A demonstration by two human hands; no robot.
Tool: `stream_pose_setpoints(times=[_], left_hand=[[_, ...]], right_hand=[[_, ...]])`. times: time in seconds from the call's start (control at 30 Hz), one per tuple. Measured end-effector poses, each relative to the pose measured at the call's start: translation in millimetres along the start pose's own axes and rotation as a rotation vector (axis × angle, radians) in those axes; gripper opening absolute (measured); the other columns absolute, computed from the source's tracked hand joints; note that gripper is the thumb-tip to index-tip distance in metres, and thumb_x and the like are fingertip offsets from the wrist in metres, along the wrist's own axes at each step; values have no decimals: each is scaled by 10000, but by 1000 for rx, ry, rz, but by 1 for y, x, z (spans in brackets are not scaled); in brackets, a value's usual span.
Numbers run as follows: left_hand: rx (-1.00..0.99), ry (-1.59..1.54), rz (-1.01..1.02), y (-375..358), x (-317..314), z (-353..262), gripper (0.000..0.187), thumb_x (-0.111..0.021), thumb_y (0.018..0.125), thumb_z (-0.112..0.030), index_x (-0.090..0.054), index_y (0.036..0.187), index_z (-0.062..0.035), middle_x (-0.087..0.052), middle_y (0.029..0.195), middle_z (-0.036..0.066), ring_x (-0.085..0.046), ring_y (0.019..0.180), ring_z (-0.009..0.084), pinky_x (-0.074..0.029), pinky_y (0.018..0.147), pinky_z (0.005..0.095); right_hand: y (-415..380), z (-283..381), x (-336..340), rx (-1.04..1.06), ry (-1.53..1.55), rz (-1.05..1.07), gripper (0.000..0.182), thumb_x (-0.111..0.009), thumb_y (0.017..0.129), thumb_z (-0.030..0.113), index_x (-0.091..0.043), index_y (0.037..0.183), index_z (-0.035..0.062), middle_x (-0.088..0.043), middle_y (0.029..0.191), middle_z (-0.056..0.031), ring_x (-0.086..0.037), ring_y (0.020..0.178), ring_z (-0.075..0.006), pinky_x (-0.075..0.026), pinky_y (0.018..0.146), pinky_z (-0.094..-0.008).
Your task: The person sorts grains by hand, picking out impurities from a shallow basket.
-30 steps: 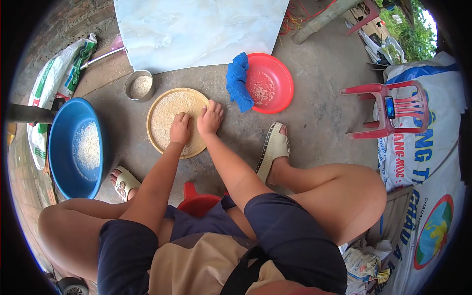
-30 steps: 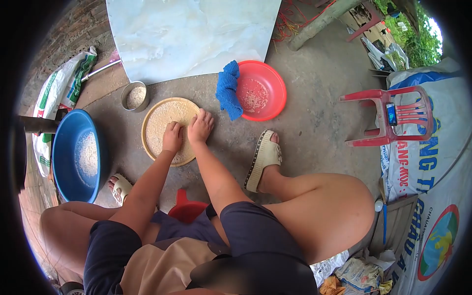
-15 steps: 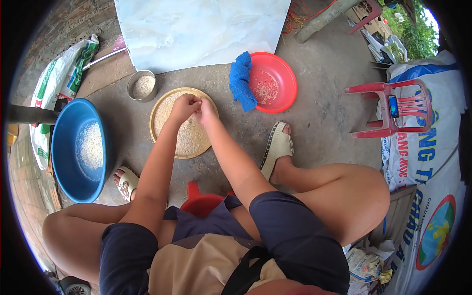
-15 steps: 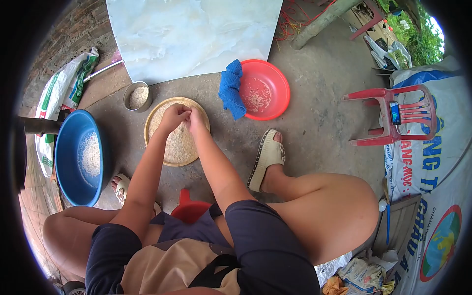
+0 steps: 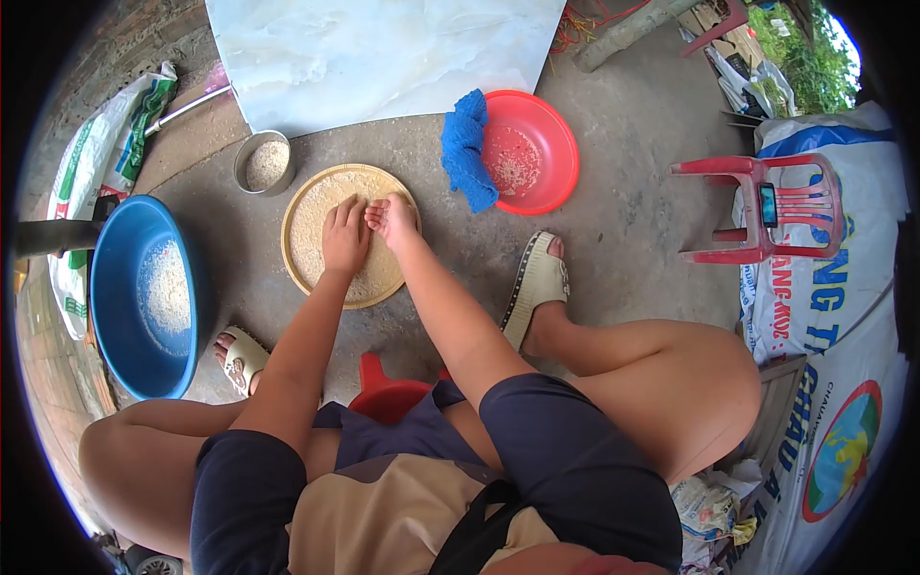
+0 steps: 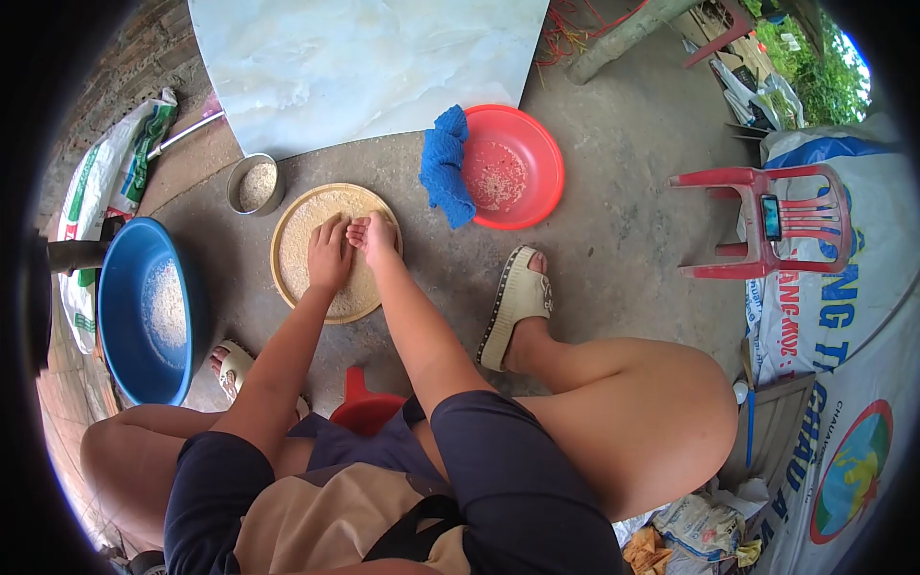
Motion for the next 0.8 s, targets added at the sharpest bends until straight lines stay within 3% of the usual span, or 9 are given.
stream_pose_setpoints(times=[0.17, 0.3, 0.4, 0.53, 0.6, 0.63, 0.67, 0.73, 0.8], left_hand=[[76, -70, 82, -3, -16, 8, 225, -585, 716, -55, -553, 937, -36, -554, 958, 118, -513, 910, 309, -430, 781, 383], [81, -139, 44, 8, -16, 17, 171, -582, 730, -44, -561, 898, -25, -555, 895, 133, -532, 860, 323, -448, 741, 384], [196, -268, -47, 19, -14, 32, 93, -578, 774, -47, -591, 863, -24, -588, 830, 135, -570, 755, 292, -460, 684, 357], [567, -571, -69, 36, -11, 61, 102, -597, 816, -93, -633, 876, -19, -637, 751, 117, -586, 652, 171, -456, 635, 283], [600, -998, 252, 50, -20, 50, 116, -618, 799, -87, -633, 887, -13, -636, 754, 96, -576, 673, 131, -453, 638, 258], [534, -991, 453, 56, -18, 41, 183, -625, 809, -153, -632, 917, -5, -643, 782, 55, -579, 736, 120, -451, 690, 258], [531, -989, 454, 61, -14, 38, 183, -625, 809, -153, -632, 917, -5, -643, 782, 55, -579, 736, 120, -451, 690, 258], [350, -637, 627, 64, -17, 33, 233, -615, 800, -189, -628, 966, -26, -645, 826, 85, -593, 732, 197, -466, 721, 312], [246, -420, 453, 66, -11, 36, 262, -608, 786, -187, -622, 1006, -45, -633, 894, 110, -590, 791, 245, -465, 762, 345]], right_hand=[[-1, 1, -2, -18, -17, -12, 350, -380, 872, 295, -564, 780, 12, -613, 714, -124, -601, 626, -215, -503, 582, -314], [-2, 2, -3, -25, -28, 7, 340, -379, 870, 287, -562, 822, 4, -614, 758, -129, -607, 683, -225, -508, 625, -322], [-2, 2, -4, -48, -29, 35, 363, -357, 877, 286, -564, 865, -12, -616, 788, -140, -617, 736, -240, -511, 667, -327], [-4, 2, -7, -46, -22, 90, 386, -329, 888, 280, -545, 953, -33, -606, 883, -164, -611, 838, -259, -510, 746, -345], [-3, 0, -10, -89, 43, 125, 397, -308, 897, 272, -510, 1017, -49, -583, 971, -182, -590, 919, -277, -499, 812, -361], [-1, -1, -9, -88, 44, 126, 397, -308, 897, 272, -510, 1017, -49, -583, 971, -182, -590, 919, -277, -499, 812, -361], [0, 0, -9, -61, 91, 137, 419, -310, 895, 284, -504, 1019, -66, -586, 962, -204, -601, 887, -299, -507, 803, -375], [0, 1, -10, -34, 140, 147, 442, -311, 893, 296, -497, 1021, -84, -588, 953, -226, -612, 855, -321, -516, 794, -389], [2, -2, -6, -112, 103, 113, 365, -333, 897, 277, -520, 982, -26, -578, 945, -171, -589, 883, -269, -508, 773, -361]])
Point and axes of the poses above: each hand's wrist, its own y-axis towards the middle knuckle, its own x-axis out of the back of the hand, z = x × y, the point moved 6 cm from there along y, towards the middle knuckle
